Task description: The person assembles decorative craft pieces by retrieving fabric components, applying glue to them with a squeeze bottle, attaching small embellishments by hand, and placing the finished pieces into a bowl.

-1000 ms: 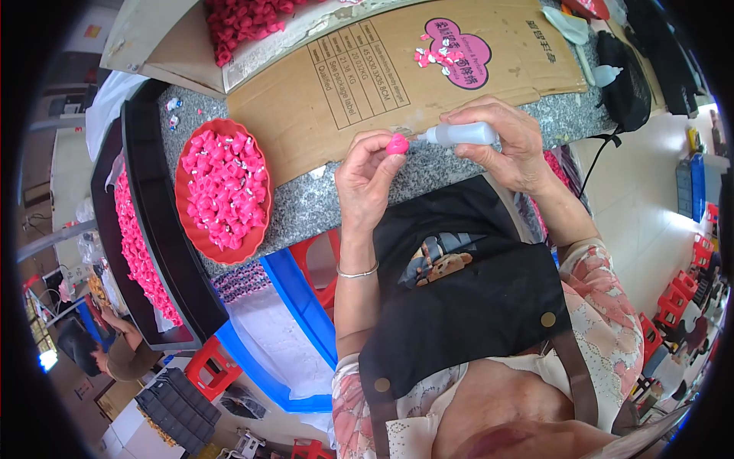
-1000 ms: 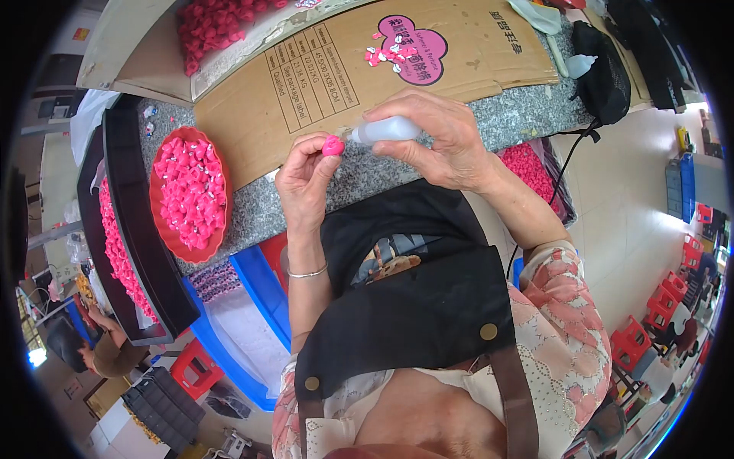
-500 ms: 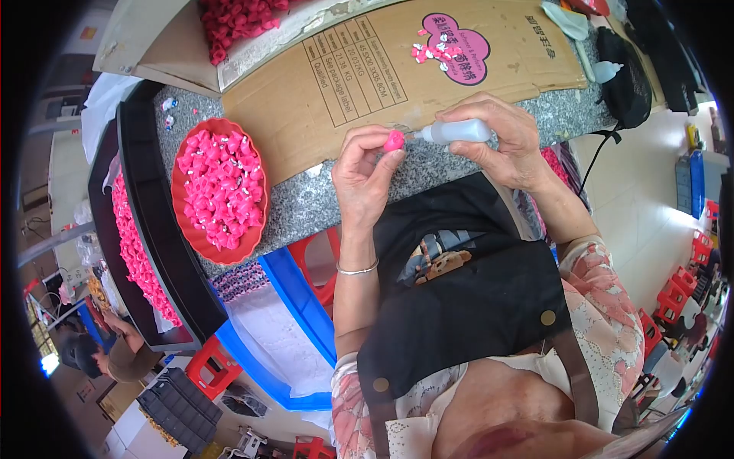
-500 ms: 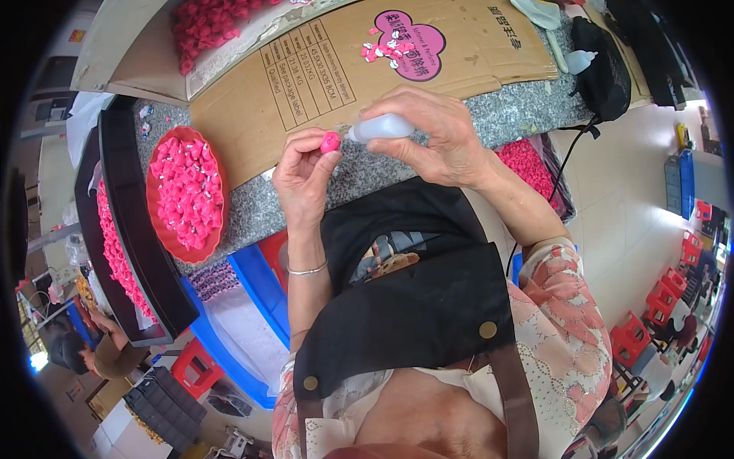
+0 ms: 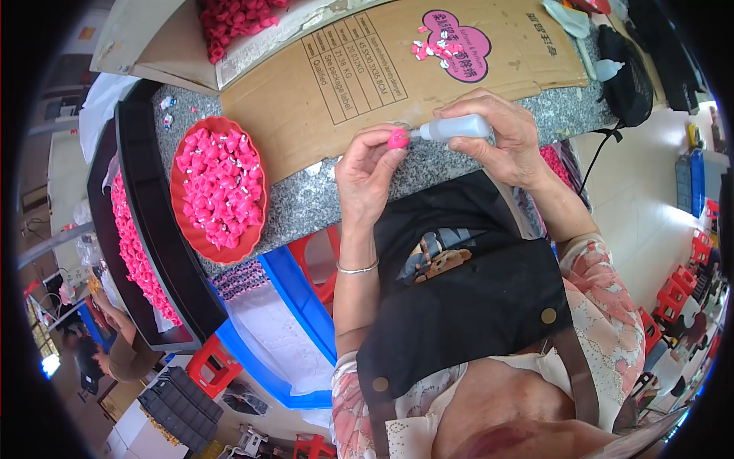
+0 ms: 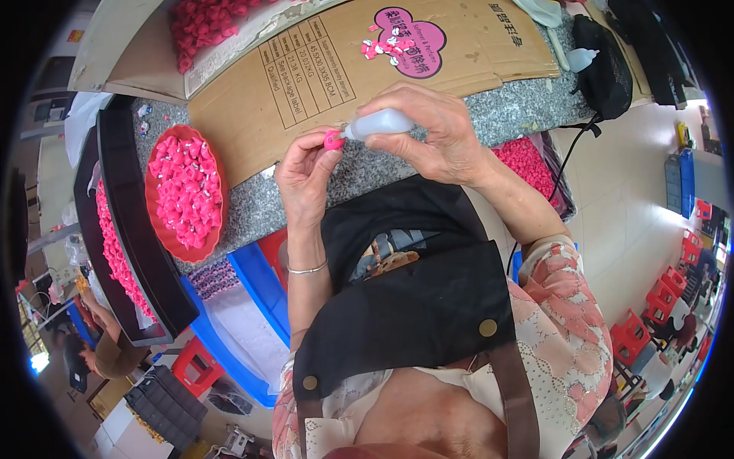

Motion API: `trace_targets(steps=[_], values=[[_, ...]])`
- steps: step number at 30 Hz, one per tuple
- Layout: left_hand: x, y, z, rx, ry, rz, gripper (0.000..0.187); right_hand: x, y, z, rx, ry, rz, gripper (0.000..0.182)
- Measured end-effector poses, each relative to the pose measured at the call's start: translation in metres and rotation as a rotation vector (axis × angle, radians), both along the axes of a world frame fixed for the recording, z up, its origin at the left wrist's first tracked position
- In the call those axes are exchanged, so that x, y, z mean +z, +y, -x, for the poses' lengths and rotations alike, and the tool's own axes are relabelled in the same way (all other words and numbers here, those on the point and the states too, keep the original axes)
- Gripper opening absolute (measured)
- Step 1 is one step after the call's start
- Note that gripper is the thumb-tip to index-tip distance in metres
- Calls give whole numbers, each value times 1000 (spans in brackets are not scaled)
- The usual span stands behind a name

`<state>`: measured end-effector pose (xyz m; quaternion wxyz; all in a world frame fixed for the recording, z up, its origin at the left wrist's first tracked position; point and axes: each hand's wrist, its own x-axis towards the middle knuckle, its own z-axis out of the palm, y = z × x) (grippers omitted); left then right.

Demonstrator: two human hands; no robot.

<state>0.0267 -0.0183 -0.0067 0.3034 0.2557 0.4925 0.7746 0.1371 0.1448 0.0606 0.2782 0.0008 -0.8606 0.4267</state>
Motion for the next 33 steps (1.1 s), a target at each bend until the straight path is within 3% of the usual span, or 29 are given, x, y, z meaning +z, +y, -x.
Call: trace_targets(steps=[27,30,33], values=[[-2,2,4,12,41,78,19,-12,6,5,-38,11,50,19],[-8,2,6,42,36,103,19,-25,15,-4,-55,-53,253,27],[-9,2,11,80,14,124,20,-42,34,-12,-75,208,825,41]])
